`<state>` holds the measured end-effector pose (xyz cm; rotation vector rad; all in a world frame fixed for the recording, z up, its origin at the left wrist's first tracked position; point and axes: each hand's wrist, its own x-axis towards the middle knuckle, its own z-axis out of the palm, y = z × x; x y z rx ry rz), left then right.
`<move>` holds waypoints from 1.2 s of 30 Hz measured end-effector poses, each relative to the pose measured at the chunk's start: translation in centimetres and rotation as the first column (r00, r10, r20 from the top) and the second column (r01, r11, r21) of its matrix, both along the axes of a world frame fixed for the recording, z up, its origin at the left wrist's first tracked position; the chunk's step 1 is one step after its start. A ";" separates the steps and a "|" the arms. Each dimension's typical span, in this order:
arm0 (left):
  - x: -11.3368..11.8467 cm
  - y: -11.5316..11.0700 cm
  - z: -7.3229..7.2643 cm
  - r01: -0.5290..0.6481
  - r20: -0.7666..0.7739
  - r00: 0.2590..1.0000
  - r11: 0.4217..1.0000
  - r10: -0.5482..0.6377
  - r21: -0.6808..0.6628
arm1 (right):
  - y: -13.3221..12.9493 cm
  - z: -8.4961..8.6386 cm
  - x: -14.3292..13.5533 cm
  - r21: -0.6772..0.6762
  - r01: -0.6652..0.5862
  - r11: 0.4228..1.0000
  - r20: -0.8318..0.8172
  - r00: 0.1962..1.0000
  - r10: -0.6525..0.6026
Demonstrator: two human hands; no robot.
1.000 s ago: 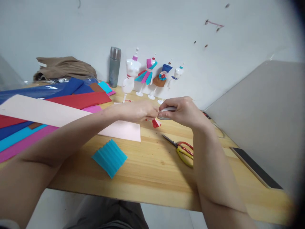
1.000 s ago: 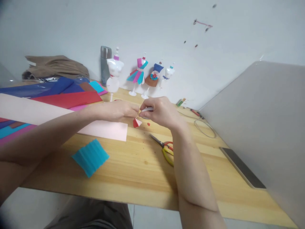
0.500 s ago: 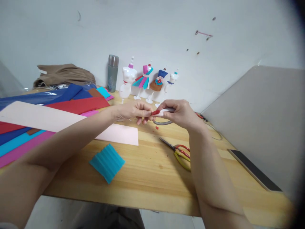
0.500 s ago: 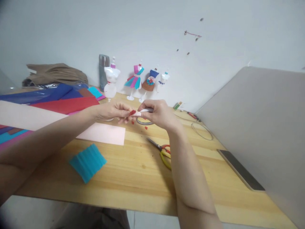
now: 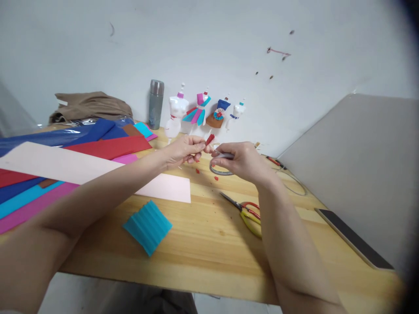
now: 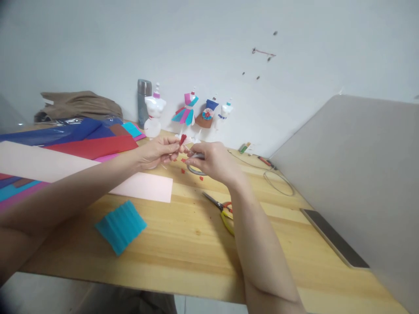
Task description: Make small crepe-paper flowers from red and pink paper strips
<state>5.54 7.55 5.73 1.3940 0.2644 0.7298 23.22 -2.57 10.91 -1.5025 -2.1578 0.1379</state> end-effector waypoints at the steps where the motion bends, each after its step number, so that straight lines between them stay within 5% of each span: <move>1: 0.1 0.0 0.0 -0.027 -0.012 1.000 1.000 0.027 0.014 | 0.0 0.0 -0.1 0.008 -0.001 1.000 0.020 1.000 0.000; 19: 0.8 -2.7 1.8 -0.372 -0.084 0.922 0.926 0.377 0.070 | 0.1 -0.7 -2.0 0.022 0.050 0.999 0.139 0.989 -0.052; 27: 0.6 -2.4 1.8 -0.345 -0.076 0.934 0.937 0.348 0.051 | -0.1 -0.6 -1.8 0.053 0.067 0.996 0.131 0.989 -0.074; 36: 0.1 -0.6 0.8 -0.110 -0.023 0.994 0.989 0.109 -0.096 | -0.9 0.5 -1.4 -0.008 0.078 0.997 0.088 0.993 -0.077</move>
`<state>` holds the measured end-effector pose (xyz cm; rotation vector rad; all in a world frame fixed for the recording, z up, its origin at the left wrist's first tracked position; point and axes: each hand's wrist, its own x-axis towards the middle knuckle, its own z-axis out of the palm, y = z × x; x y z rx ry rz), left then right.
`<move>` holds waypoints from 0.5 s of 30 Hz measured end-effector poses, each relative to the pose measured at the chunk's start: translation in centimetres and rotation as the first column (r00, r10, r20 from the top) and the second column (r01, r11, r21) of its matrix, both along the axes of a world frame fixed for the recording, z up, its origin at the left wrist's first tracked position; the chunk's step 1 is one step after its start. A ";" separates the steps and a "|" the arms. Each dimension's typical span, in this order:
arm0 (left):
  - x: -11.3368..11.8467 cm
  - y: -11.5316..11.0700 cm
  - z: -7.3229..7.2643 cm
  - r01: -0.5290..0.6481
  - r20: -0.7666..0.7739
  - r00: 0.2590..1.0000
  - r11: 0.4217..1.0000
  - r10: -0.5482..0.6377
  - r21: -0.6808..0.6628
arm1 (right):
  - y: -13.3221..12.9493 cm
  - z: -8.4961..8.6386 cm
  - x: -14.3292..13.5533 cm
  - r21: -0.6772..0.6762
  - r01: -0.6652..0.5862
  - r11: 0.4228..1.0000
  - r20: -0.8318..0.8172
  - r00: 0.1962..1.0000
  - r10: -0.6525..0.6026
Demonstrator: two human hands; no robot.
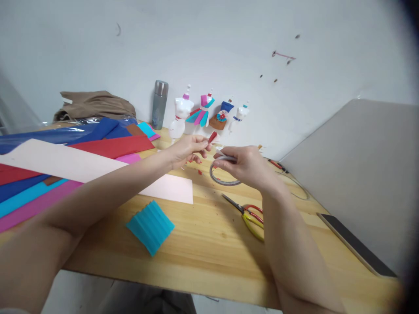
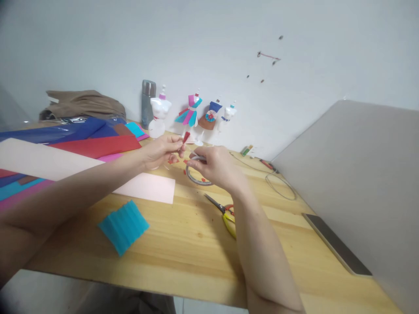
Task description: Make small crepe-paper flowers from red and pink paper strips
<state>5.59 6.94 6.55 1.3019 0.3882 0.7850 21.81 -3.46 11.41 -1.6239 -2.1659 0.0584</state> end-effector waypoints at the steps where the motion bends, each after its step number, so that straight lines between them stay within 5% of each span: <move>1: -0.1 0.2 -0.1 0.026 0.014 1.000 1.000 -0.026 0.002 | -0.1 0.1 0.1 -0.006 0.000 1.000 0.001 1.000 0.000; 15: -0.6 0.5 -0.2 0.259 0.143 0.956 0.966 -0.257 0.007 | 0.4 -0.3 1.0 -0.010 -0.073 0.997 -0.037 0.997 0.073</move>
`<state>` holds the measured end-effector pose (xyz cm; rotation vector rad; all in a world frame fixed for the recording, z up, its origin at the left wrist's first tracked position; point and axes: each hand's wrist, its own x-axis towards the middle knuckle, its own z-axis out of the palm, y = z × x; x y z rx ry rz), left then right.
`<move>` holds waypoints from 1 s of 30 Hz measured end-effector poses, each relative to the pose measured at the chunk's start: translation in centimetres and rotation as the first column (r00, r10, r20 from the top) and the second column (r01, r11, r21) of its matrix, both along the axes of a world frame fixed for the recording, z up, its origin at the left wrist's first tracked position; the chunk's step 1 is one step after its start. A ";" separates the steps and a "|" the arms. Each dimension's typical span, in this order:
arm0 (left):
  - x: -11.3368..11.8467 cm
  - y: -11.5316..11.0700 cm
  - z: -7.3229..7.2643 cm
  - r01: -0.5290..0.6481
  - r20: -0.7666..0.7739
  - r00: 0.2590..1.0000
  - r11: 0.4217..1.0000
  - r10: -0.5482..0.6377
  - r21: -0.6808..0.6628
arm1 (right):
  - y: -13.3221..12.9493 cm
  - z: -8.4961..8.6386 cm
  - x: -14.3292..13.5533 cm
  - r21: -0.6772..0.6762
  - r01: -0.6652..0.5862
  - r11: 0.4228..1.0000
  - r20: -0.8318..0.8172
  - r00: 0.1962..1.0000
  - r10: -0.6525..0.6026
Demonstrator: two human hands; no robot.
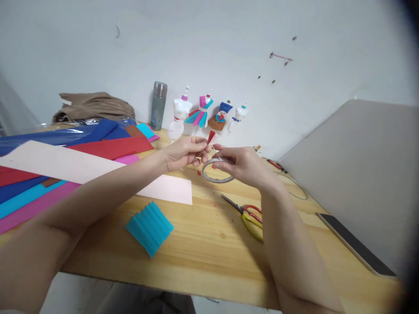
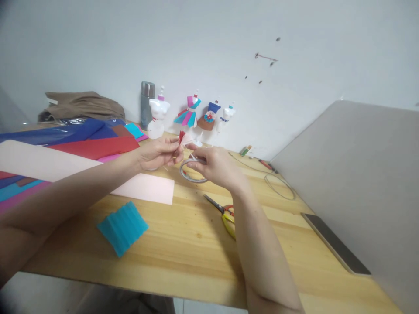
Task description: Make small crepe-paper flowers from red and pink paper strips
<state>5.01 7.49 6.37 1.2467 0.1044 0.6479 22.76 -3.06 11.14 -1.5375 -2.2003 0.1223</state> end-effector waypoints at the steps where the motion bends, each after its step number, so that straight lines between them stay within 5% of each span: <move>1: 0.0 0.0 0.0 0.007 0.001 1.000 1.000 -0.007 0.000 | 0.1 -0.1 0.1 0.003 -0.001 1.000 -0.021 1.000 0.001; 8: 0.0 0.0 -0.1 0.011 0.056 0.998 1.000 -0.010 -0.010 | 0.4 -0.8 -0.6 0.190 0.123 0.974 -0.344 0.938 -0.052; 13: 0.0 -0.3 0.2 -0.006 0.069 0.998 1.000 0.008 -0.024 | 0.9 -1.6 -1.7 0.291 0.106 0.951 -0.512 0.857 0.061; 19: 0.2 -0.3 0.0 0.018 0.097 0.995 1.000 -0.016 -0.015 | 0.8 -1.9 -2.6 0.530 0.102 0.842 -0.378 0.917 0.127; 30: 0.6 -0.1 -0.5 0.012 0.119 0.993 0.999 -0.007 -0.043 | 1.0 -2.3 -2.5 0.656 0.053 0.753 -0.202 0.973 0.108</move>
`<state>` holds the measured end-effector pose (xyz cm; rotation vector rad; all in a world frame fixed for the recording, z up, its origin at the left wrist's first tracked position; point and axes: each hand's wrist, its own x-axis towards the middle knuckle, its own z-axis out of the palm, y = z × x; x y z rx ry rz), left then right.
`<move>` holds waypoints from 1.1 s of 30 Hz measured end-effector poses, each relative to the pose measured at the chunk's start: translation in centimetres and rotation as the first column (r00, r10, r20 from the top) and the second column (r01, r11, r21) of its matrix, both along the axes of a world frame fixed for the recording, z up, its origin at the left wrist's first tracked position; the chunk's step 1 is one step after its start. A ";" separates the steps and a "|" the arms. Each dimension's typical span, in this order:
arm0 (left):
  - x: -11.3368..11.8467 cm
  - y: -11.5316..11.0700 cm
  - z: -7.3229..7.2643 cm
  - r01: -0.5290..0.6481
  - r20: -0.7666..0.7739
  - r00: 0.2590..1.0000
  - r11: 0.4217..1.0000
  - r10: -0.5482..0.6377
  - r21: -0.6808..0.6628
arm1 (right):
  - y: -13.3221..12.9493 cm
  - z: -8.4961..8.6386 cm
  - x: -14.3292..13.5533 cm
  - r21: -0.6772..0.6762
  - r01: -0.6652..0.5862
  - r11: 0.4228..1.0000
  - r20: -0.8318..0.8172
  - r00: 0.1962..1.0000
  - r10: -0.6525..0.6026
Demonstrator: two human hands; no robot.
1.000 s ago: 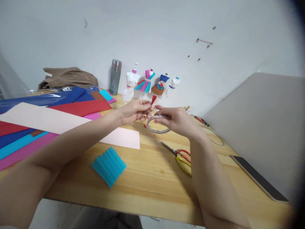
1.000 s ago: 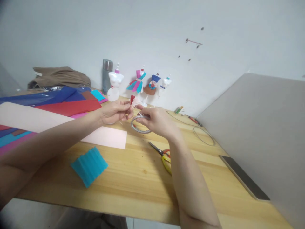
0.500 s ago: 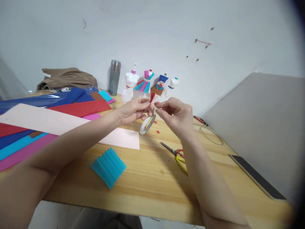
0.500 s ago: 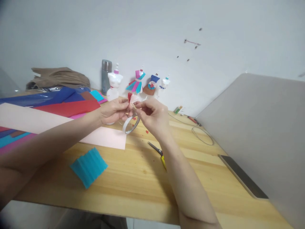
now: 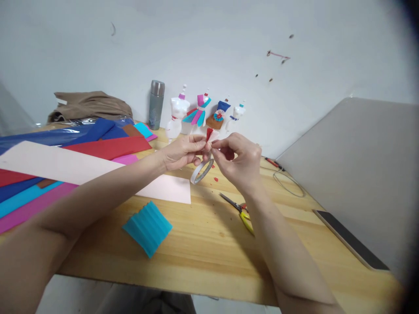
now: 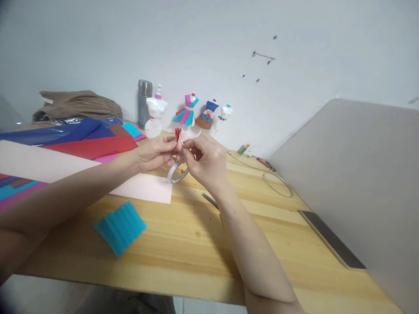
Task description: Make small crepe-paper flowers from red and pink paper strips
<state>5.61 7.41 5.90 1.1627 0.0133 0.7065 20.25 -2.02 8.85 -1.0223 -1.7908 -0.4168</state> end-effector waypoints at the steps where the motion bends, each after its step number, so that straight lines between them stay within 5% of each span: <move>1: 0.0 0.0 0.0 -0.001 -0.005 1.000 1.000 0.000 -0.004 | 0.1 0.0 0.0 0.004 0.001 1.000 0.021 1.000 -0.001; 14: 0.1 -0.4 -0.2 0.022 -0.006 1.000 1.000 -0.022 -0.012 | 0.1 -0.1 -0.2 -0.236 -0.005 0.972 -0.093 0.996 -0.017; 22: 0.1 -0.6 0.0 0.055 0.040 0.998 0.998 -0.055 -0.017 | 0.0 0.4 0.4 -0.014 -0.025 1.000 0.037 0.999 0.026; 33: 0.6 -0.8 -0.4 0.030 0.019 0.999 0.999 -0.029 -0.020 | 0.1 -0.3 0.6 0.100 0.085 0.991 0.189 0.977 -0.102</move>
